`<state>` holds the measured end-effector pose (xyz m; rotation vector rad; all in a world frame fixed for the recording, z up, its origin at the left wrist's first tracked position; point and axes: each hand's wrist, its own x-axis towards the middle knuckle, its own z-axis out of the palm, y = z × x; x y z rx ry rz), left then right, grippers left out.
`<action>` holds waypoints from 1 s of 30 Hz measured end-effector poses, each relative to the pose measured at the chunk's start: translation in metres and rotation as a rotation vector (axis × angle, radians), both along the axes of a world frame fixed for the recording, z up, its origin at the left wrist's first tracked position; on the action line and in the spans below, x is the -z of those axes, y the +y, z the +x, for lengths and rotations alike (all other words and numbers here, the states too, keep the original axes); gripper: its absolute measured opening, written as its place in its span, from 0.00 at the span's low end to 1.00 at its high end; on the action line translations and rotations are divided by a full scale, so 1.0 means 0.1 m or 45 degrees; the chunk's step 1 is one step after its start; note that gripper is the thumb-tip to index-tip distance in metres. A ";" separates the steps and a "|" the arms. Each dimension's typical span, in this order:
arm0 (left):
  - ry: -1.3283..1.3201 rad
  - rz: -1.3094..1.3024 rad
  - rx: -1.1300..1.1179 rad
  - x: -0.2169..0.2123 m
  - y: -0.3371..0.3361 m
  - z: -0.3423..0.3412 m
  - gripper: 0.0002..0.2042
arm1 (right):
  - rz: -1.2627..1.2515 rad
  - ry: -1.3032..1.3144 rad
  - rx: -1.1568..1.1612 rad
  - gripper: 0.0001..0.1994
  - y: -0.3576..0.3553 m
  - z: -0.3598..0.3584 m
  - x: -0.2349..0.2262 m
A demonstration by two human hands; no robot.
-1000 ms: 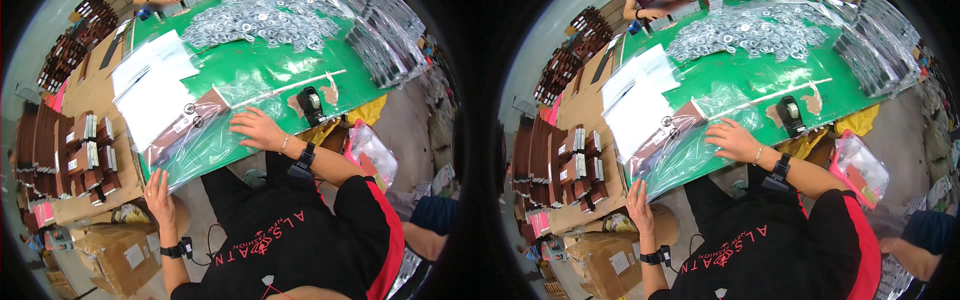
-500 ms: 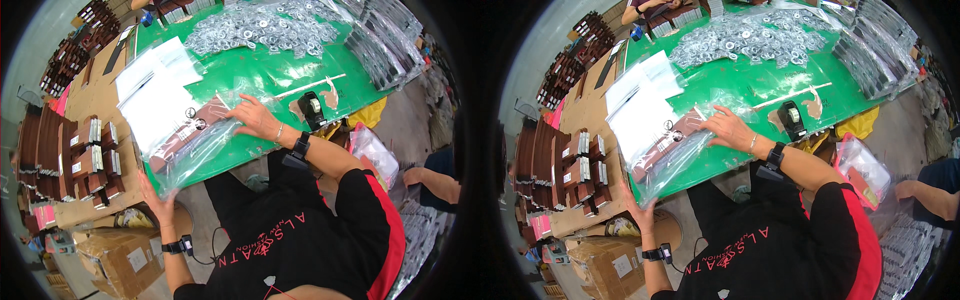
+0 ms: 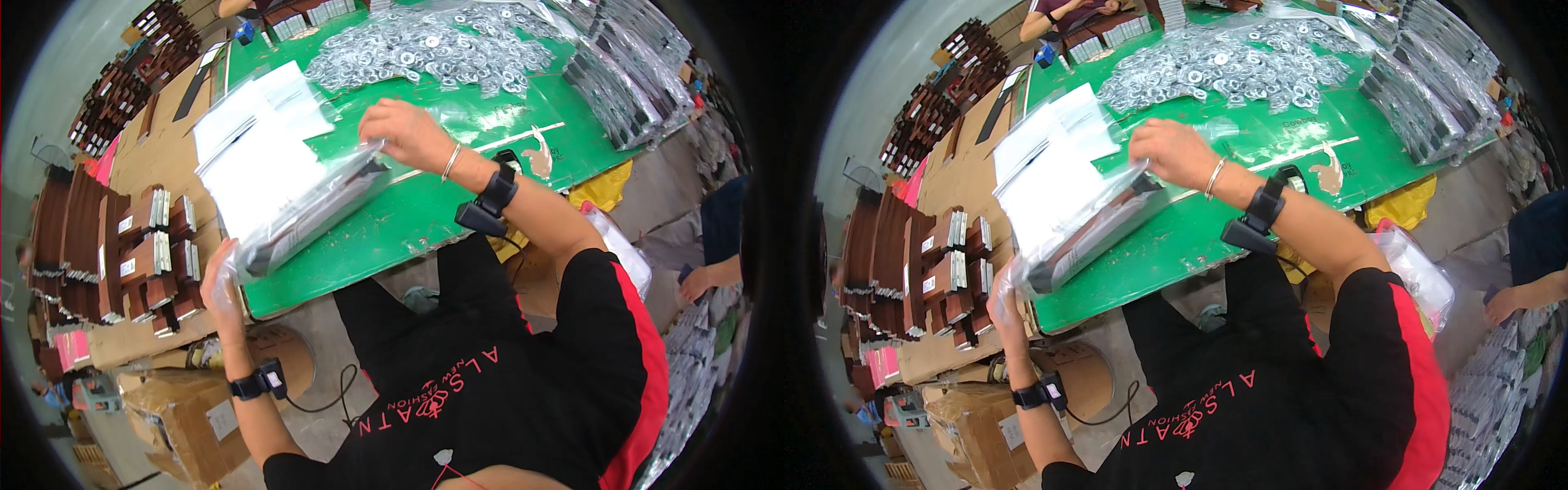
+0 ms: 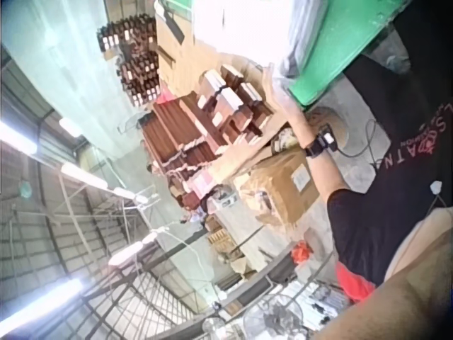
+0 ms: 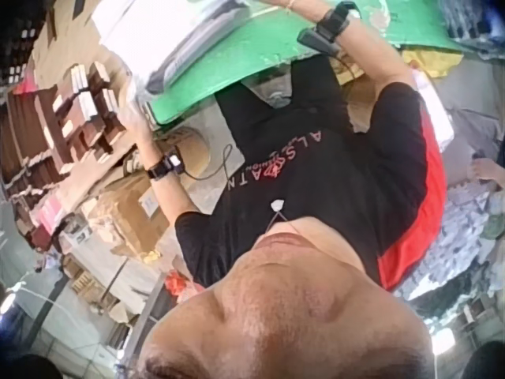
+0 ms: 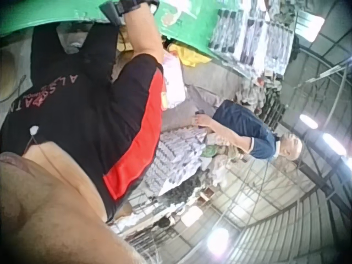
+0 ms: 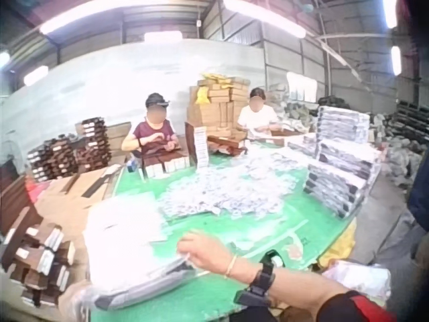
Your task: Packing wooden furniture components into plastic bags and sealing them with tape.
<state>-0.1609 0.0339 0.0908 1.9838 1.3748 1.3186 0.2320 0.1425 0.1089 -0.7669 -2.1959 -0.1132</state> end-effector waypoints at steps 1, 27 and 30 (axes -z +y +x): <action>-0.085 -0.155 -0.067 -0.03 0.00 -0.02 0.18 | 0.001 0.006 -0.007 0.08 0.00 0.00 -0.05; -0.839 -0.451 -0.371 0.23 0.46 0.19 0.14 | -1.054 -0.407 -0.482 0.38 -0.03 0.21 -0.08; -0.883 -0.409 -0.331 0.22 0.47 0.21 0.15 | -1.171 -0.433 -0.458 0.33 0.00 0.19 -0.16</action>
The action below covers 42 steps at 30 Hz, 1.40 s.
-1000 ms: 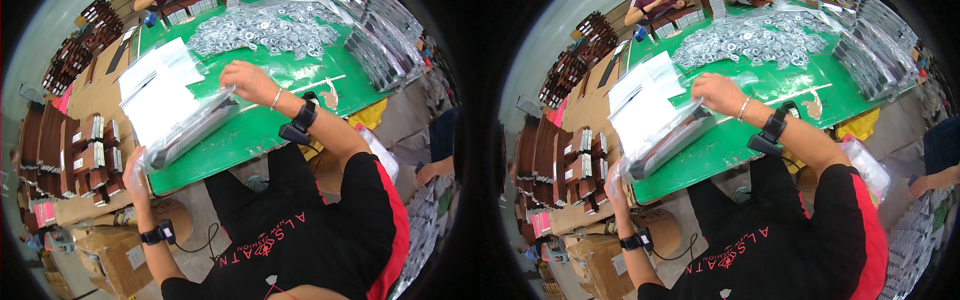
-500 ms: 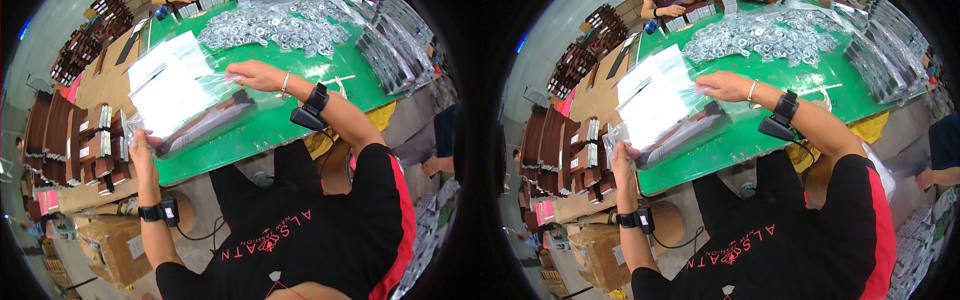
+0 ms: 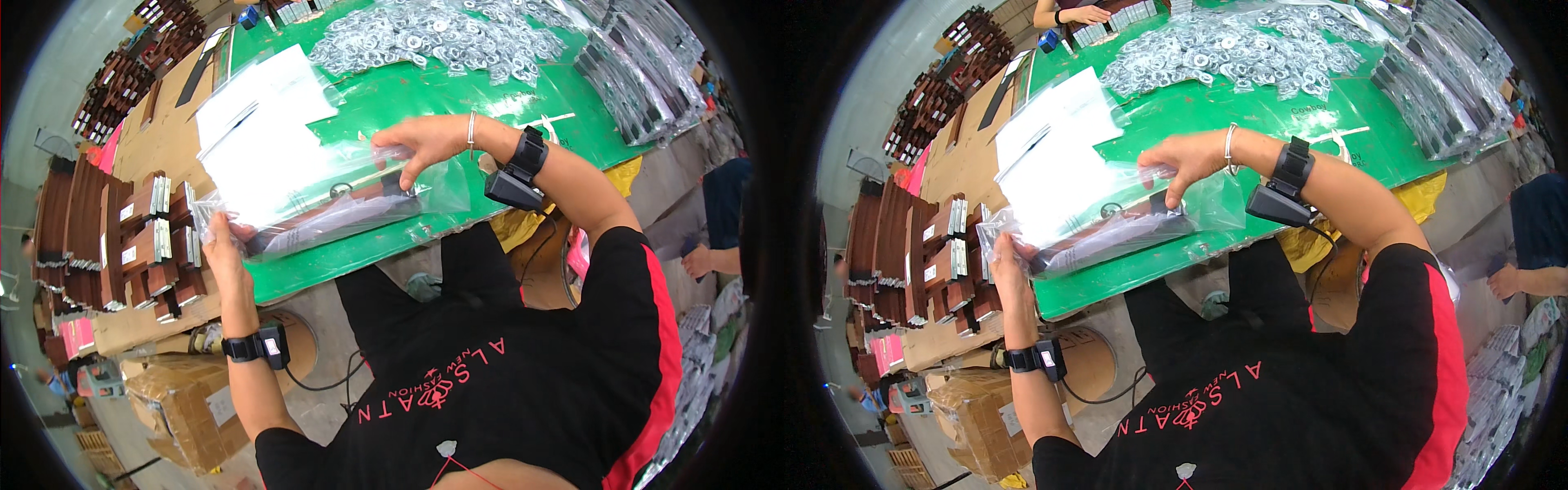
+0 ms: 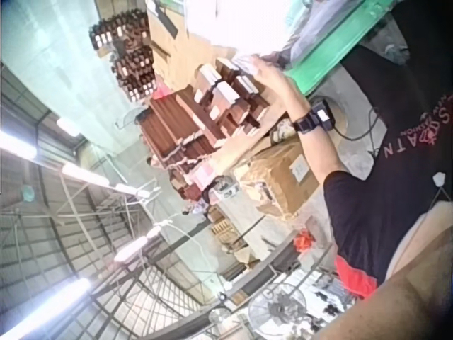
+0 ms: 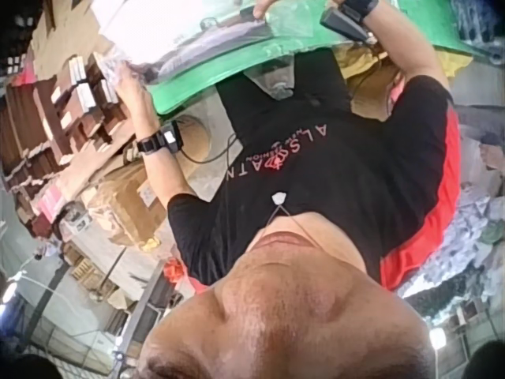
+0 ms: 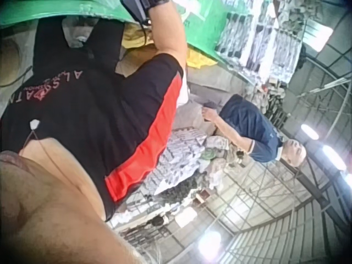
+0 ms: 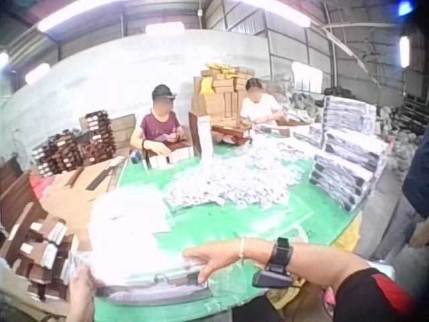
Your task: Packing wooden furniture components into plastic bags and sealing them with tape.
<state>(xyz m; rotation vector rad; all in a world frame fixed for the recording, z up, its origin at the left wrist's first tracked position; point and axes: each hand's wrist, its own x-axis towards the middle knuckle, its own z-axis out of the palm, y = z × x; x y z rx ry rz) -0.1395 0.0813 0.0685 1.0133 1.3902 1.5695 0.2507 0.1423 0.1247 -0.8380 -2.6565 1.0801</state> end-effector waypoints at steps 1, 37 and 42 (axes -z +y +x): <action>0.019 0.002 0.022 -0.02 0.00 0.02 0.15 | -0.072 -0.107 0.049 0.29 0.01 -0.02 -0.06; 1.382 0.410 0.874 0.29 -0.15 1.74 0.15 | 1.342 -0.075 0.703 0.05 -0.80 -0.19 1.15; 1.555 0.364 0.747 0.50 -0.23 1.84 0.15 | 1.193 -0.208 0.511 0.13 -1.01 0.03 1.05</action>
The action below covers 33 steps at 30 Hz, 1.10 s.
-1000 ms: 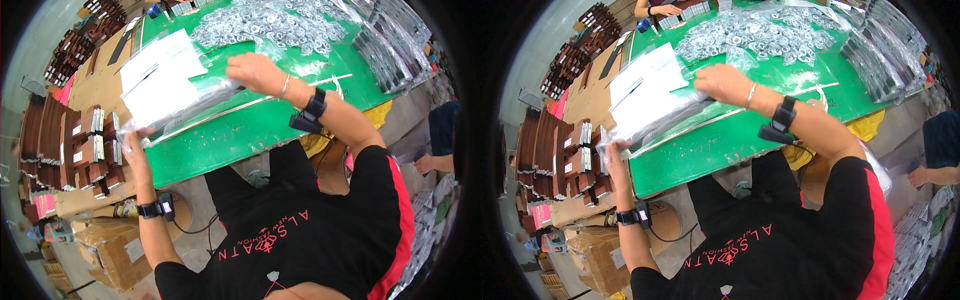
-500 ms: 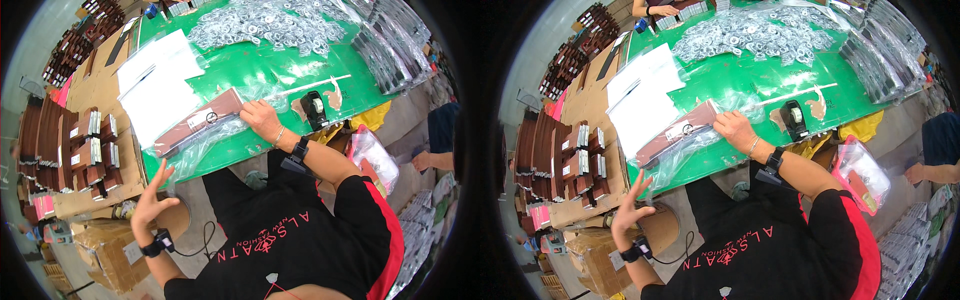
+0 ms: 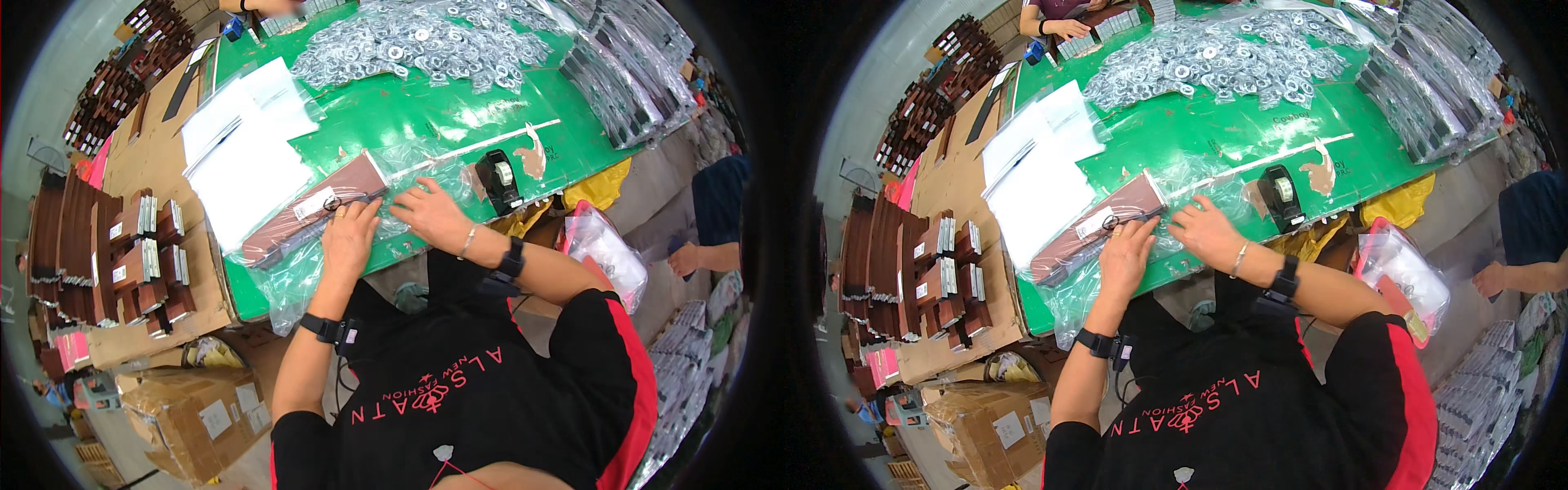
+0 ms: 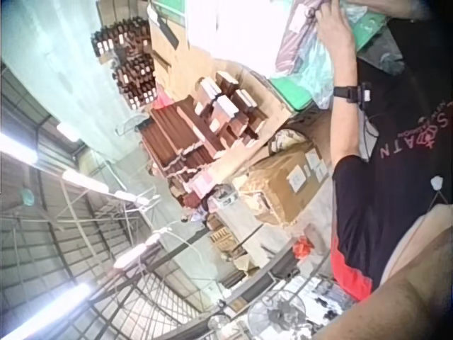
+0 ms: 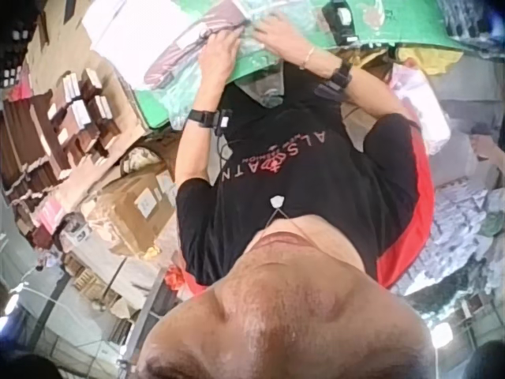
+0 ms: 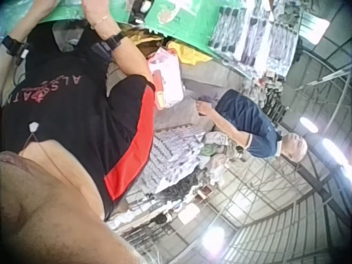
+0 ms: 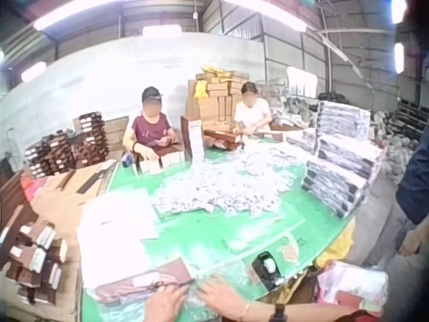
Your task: Packing wooden furniture components into plastic bags and sealing them with tape.
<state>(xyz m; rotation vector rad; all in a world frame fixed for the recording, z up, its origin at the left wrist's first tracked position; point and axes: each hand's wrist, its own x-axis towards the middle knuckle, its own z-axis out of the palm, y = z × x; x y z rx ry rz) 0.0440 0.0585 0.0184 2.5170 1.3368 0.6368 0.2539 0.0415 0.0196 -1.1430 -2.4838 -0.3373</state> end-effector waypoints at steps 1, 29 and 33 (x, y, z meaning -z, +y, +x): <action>0.050 0.070 -0.006 0.02 -0.03 0.01 0.16 | -0.001 -0.001 -0.004 0.13 -0.01 0.07 -0.10; 0.148 0.041 -0.053 0.03 -0.11 0.07 0.24 | -0.826 0.393 1.708 0.28 2.10 2.27 -0.13; 0.163 0.022 -0.036 -0.01 -0.08 0.11 0.25 | -0.709 0.443 1.558 0.22 2.03 2.51 -0.14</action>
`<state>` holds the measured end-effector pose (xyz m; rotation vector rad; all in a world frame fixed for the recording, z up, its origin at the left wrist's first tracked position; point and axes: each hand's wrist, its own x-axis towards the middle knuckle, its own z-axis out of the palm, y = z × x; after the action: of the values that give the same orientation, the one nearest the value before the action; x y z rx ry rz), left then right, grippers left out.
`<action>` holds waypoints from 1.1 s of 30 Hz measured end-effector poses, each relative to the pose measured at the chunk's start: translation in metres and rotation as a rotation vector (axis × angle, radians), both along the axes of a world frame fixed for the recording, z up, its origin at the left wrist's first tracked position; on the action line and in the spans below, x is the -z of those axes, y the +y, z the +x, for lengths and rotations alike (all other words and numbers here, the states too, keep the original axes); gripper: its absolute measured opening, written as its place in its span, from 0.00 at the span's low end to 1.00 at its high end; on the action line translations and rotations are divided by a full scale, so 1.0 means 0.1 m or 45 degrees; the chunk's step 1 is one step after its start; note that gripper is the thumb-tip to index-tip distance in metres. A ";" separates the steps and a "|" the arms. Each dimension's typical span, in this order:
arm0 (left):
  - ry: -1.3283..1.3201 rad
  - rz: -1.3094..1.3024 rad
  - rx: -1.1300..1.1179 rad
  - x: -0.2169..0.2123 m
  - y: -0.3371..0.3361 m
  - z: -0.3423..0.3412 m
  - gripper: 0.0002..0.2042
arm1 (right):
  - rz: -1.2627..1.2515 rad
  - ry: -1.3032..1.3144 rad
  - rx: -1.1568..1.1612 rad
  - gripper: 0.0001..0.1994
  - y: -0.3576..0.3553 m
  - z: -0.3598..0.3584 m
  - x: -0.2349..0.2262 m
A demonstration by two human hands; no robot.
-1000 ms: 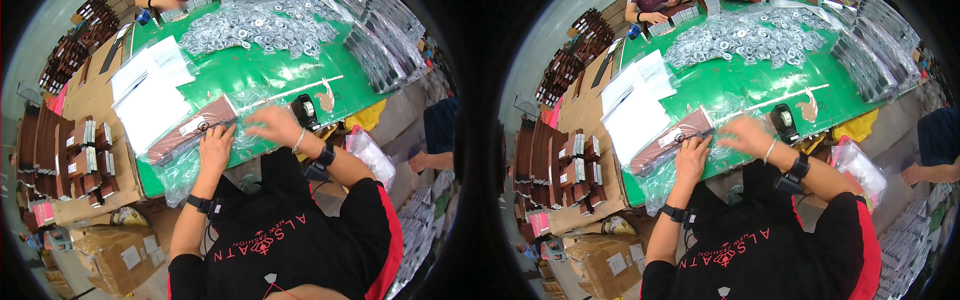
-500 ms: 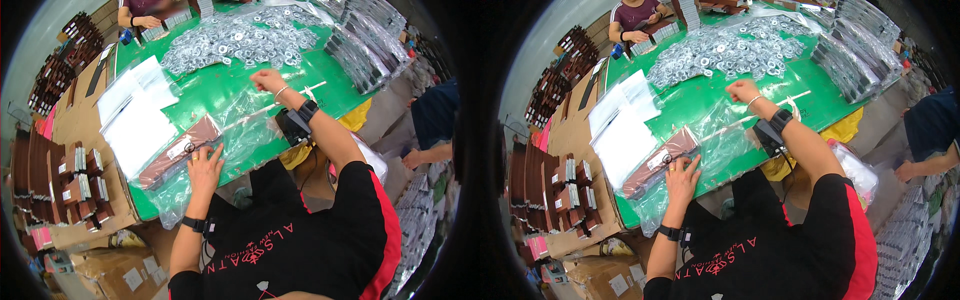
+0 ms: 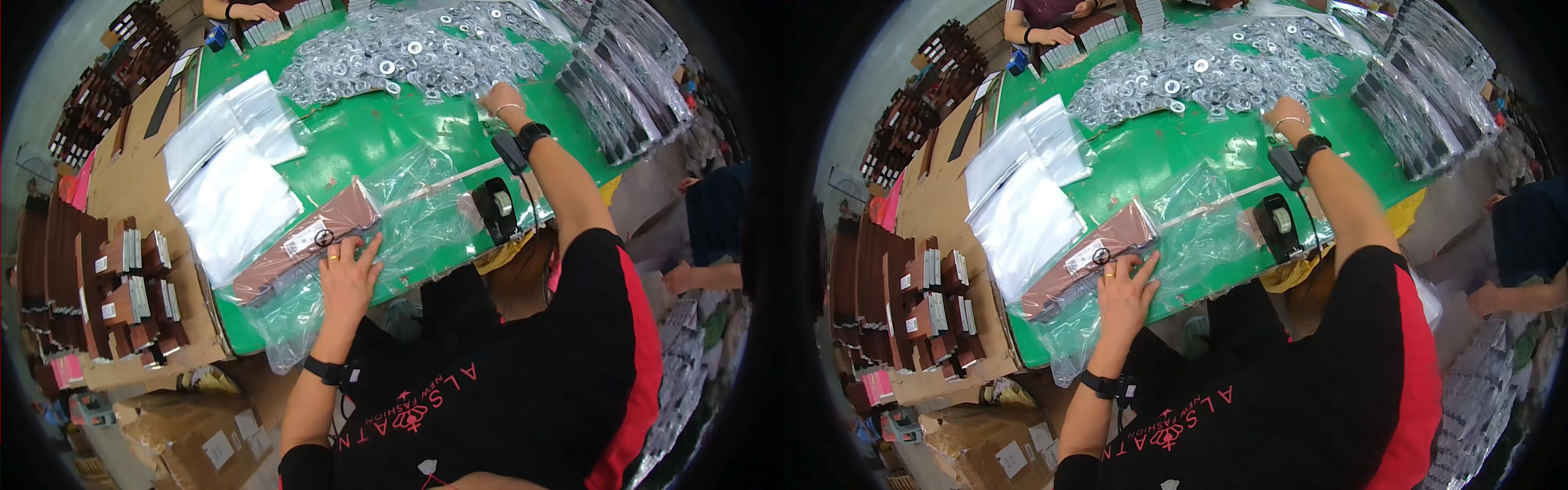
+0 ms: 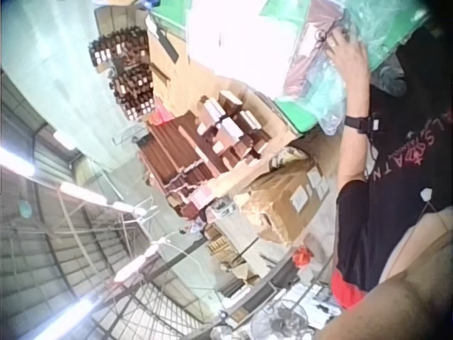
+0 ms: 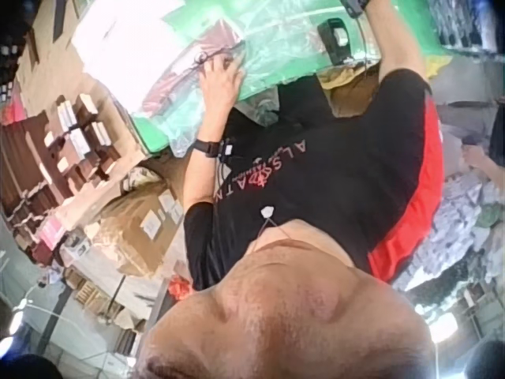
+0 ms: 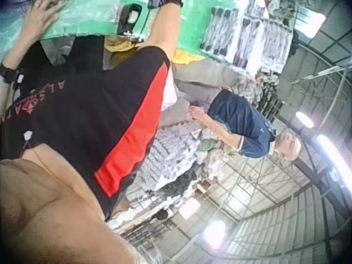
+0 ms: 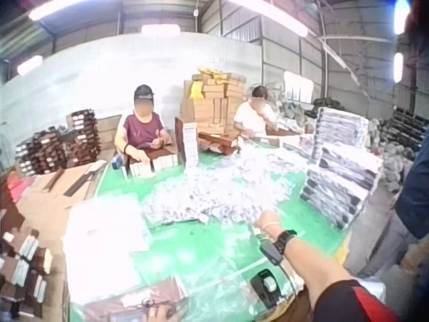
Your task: Packing wooden furniture components into plastic bags and sealing them with tape.
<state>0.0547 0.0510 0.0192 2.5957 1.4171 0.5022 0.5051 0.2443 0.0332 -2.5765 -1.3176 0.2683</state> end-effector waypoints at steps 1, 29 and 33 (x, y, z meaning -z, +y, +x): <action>-0.001 -0.008 0.009 -0.01 0.00 0.02 0.25 | 0.203 -0.247 -0.095 0.20 -0.06 0.05 0.01; -0.206 0.439 -0.078 0.05 -0.15 0.87 0.36 | -0.428 1.317 -1.374 0.10 -0.93 -1.86 -0.10; -0.311 0.483 0.036 -0.06 -0.21 0.90 0.35 | -0.666 1.350 -1.484 0.08 -0.87 -1.95 -0.21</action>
<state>0.1446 0.0300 0.0251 2.7001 1.3070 1.1399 0.3105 0.1571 0.0539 -1.0574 -2.0946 1.9691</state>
